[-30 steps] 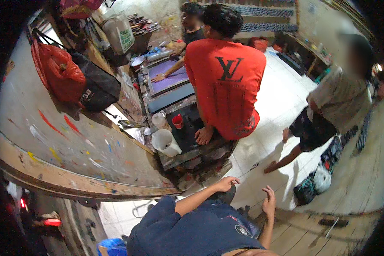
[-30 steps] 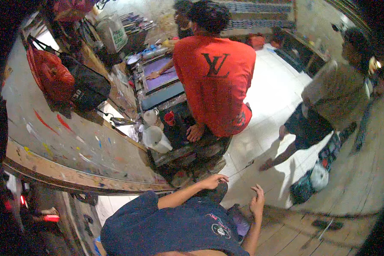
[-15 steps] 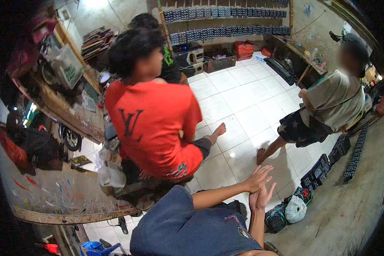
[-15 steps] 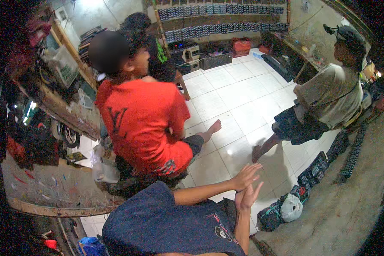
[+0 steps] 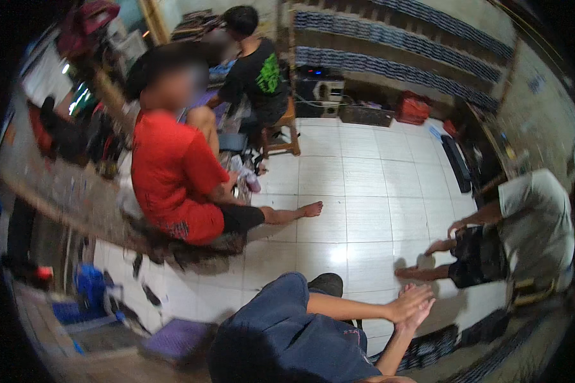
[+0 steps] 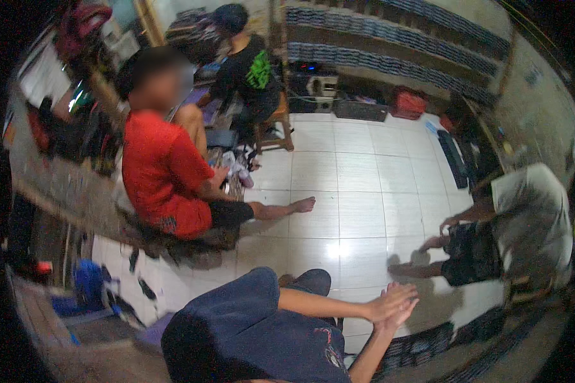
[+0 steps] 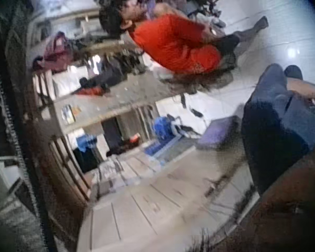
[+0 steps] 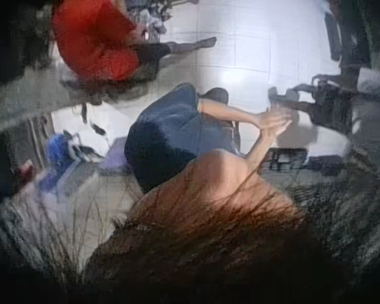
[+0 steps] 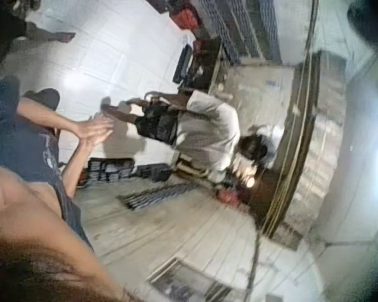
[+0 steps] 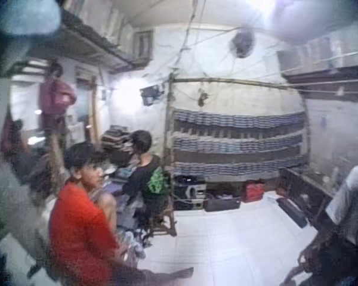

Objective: The person secures a purple star-patterned stencil onto a wooden frame using clear packing tape. They repeatedly apply tape strips to the edges, smooth them down, and adjust the stencil to ensure it is taut. Finally, they place a black fabric strip with white stars onto the workbench.

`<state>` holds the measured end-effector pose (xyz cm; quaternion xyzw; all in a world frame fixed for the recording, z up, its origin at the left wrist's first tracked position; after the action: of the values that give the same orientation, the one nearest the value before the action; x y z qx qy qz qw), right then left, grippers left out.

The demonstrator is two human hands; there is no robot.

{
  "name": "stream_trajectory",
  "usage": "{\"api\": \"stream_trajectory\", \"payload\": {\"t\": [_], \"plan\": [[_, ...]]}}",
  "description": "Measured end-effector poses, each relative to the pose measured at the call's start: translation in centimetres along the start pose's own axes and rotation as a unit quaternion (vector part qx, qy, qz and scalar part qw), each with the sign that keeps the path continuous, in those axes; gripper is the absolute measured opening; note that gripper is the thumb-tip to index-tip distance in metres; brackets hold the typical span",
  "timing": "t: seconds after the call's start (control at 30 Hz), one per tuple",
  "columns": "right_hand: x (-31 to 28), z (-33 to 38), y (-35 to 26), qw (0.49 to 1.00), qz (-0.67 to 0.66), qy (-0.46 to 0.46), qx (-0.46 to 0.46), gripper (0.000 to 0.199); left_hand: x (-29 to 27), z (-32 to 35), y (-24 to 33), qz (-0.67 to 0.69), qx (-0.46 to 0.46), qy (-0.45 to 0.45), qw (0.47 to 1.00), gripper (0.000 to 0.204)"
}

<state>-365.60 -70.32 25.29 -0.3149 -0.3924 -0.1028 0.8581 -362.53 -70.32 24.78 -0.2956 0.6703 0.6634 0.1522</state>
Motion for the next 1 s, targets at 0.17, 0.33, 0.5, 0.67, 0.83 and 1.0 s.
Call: {"api": "stream_trajectory", "payload": {"t": [0.17,0.33,0.5,0.67,0.83,1.0], "plan": [[9.8,-5.2,-7.2,0.858,0.445,-0.212,-0.148,0.08,-0.7,-12.4,-10.6,0.614,-0.26,0.089,0.74,0.072],[3.6,-16.6,-16.4,0.489,0.732,-0.258,-0.398,0.071,1.6,-23.5,-5.2,0.784,-0.197,0.044,0.587,0.087],[-24.4,-27.6,-30.9,0.697,0.7,-0.015,-0.155,0.049,2.3,-31.4,-1.4,0.719,-0.22,-0.031,0.658,0.06],[-39.4,-33.6,-40.5,0.695,0.696,0.138,0.119,0.046,2.1,-37.5,-10.3,0.532,-0.234,0.13,0.803,0.027],[-40.5,-39.3,-50.8,0.721,0.669,0.107,0.144,0.043,11.1,-28.9,-23.6,0.455,-0.432,0.412,0.661,0.029],[-42.4,-45.3,-60.0,0.734,0.657,0.073,0.156,0.04,26.9,-23.8,-21.2,0.156,-0.676,0.233,0.681,0.036]]}}
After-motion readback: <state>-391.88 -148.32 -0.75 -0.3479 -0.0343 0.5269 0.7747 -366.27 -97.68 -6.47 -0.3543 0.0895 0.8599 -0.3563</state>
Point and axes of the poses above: each hand's wrist, its own z-axis away from the middle knuckle, its own x-axis out of the palm, y = z × x, the point moved 8 cm from there along -z, towards the middle knuckle, and after that the axes turned 2 degrees about -y, right-handed, at the moved point
